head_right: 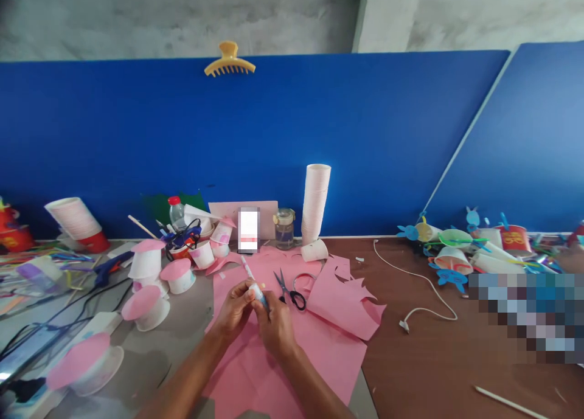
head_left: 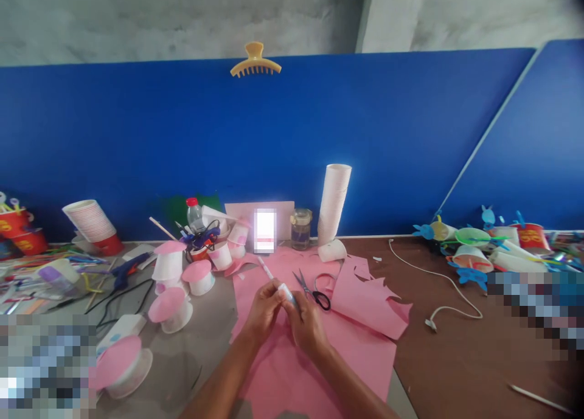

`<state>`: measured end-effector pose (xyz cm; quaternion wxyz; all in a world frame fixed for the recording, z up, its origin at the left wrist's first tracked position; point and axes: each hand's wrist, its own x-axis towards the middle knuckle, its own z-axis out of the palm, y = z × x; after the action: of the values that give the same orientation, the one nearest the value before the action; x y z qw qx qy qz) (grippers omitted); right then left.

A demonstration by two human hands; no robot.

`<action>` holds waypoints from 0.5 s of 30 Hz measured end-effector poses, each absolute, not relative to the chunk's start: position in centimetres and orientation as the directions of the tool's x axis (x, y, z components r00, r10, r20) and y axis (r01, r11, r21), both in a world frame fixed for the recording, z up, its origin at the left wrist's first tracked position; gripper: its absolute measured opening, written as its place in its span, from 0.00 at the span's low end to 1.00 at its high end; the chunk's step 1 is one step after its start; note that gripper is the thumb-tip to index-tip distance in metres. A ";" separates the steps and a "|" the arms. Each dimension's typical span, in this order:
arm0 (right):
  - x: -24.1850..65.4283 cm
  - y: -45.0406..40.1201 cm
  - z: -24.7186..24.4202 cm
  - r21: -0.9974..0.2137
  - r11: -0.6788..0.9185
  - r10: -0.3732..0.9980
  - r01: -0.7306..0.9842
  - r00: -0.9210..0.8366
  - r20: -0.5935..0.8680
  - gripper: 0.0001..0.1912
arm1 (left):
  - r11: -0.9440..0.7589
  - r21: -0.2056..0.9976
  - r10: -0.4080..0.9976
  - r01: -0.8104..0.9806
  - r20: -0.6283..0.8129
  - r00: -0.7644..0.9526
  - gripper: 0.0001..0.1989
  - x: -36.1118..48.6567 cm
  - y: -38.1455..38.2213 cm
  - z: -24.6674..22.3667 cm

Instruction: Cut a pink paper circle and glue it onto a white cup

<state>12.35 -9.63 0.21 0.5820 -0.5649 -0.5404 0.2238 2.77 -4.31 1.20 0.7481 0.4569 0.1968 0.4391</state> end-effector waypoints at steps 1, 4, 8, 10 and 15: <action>12.4 -9.6 0.3 -0.937 0.259 0.899 0.233 0.297 0.323 0.18 | 0.219 0.855 0.825 -0.470 0.095 0.557 0.13 2.8 -4.3 1.3; 12.5 -10.4 0.5 -0.975 0.085 0.994 -0.203 0.080 0.070 0.25 | 0.320 0.802 0.805 -0.505 0.051 0.591 0.12 1.6 -3.3 2.4; 11.6 -12.5 0.4 -0.916 -0.207 0.937 -0.344 -0.339 -0.084 0.24 | 0.217 0.533 0.940 -0.818 0.110 0.322 0.14 -2.0 0.0 4.0; 11.1 -12.9 0.2 -0.796 -0.292 0.915 -0.530 -0.396 -0.071 0.23 | 0.234 0.370 0.963 -0.899 0.039 0.267 0.11 -3.2 1.1 3.8; 11.9 -11.7 -0.1 -0.738 -0.197 0.955 -0.646 -0.297 0.005 0.26 | 0.403 0.426 0.912 -0.810 -0.109 0.396 0.05 -1.8 0.7 1.7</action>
<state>11.85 -11.70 -0.10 0.5433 -0.2370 -0.3259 0.7365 -1.75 0.74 1.71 0.8211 0.1541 0.1647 0.5243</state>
